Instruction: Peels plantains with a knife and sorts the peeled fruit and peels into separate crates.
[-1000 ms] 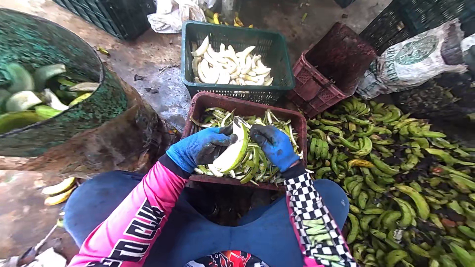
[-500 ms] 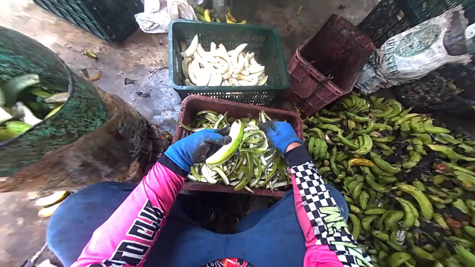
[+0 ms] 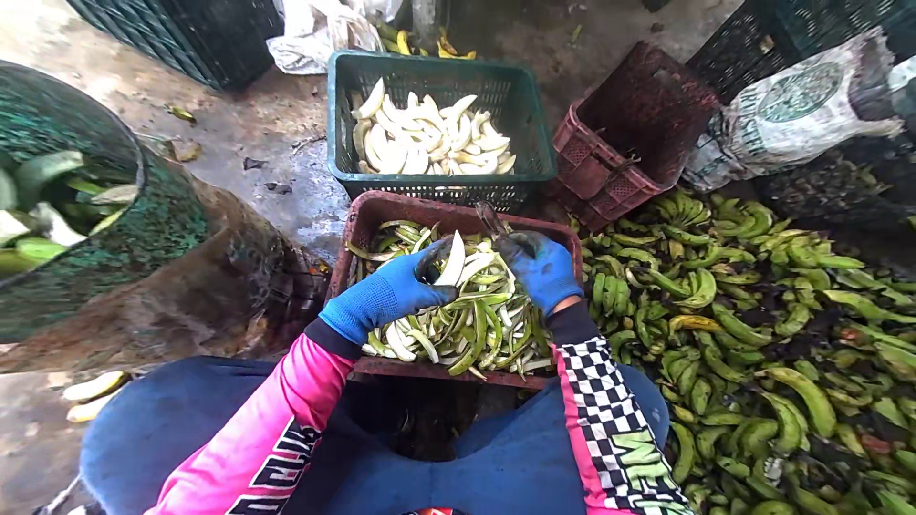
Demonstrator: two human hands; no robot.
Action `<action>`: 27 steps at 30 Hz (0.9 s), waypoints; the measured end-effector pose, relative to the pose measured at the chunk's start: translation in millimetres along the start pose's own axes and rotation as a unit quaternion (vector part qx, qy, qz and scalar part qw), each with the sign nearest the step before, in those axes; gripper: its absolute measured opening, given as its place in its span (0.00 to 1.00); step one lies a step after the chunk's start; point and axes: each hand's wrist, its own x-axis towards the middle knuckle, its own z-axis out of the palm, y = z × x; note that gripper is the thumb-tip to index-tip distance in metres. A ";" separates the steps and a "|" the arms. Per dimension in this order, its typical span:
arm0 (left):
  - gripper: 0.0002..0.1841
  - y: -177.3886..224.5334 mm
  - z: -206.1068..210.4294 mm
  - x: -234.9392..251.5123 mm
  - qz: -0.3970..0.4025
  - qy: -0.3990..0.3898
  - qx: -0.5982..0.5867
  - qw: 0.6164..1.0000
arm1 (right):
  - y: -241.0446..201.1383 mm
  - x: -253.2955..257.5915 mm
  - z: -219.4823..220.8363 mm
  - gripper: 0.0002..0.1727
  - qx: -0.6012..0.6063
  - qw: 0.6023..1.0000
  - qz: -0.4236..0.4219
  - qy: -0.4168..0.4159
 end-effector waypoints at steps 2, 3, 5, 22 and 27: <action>0.47 0.0 -1.7 -3.5 0.006 0.013 -0.022 1.000 | -3.2 -3.8 -2.2 0.24 0.086 0.996 -0.018 -0.009; 0.47 0.3 -2.7 -4.6 0.010 0.014 -0.026 1.000 | -5.1 -7.0 -0.9 0.25 0.095 0.995 -0.038 -0.011; 0.48 0.2 -3.5 -4.7 0.009 0.013 -0.015 1.000 | -5.6 -12.7 4.6 0.25 0.040 0.995 -0.093 -0.010; 0.17 -21.4 -5.8 4.2 0.111 0.084 -0.627 0.767 | 3.4 -23.7 35.1 0.30 -0.008 0.983 -0.168 0.070; 0.17 -15.6 -5.4 -6.0 0.087 0.094 -0.698 0.705 | 2.6 -24.9 54.4 0.30 -0.038 0.967 -0.250 0.043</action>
